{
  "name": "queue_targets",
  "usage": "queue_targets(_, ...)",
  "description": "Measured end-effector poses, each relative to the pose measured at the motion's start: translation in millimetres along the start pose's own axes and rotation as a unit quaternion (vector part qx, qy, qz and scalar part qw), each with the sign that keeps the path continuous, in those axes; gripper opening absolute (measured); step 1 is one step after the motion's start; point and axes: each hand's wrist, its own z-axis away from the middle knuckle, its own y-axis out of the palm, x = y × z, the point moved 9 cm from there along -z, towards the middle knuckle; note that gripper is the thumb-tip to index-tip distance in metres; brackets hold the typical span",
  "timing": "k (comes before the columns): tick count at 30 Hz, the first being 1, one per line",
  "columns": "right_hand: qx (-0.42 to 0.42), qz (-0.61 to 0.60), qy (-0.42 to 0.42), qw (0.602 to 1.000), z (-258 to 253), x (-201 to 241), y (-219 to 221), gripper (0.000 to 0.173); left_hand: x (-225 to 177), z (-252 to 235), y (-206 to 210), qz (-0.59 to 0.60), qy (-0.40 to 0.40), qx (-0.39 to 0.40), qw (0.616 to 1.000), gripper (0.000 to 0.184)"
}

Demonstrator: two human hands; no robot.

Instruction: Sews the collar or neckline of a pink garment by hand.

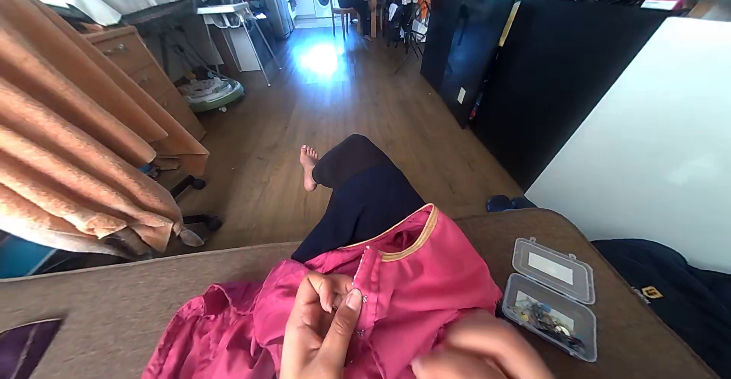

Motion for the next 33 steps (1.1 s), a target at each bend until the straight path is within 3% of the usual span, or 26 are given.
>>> queue_targets(6, -0.010, -0.023, 0.063, 0.998, 8, -44, 28, 0.011, -1, 6, 11, 0.024, -0.021, 0.032, 0.999, 0.025)
queue_targets(21, -0.007, -0.118, 0.116, 0.986, 14, -52, 36, 0.015, 2, 7, 11, 0.062, -0.044, 0.037, 0.996, 0.025)
queue_targets(33, -0.003, -0.117, 0.121, 0.986, 12, -55, 33, 0.012, 2, 6, 11, 0.056, -0.047, 0.050, 0.996, 0.025)
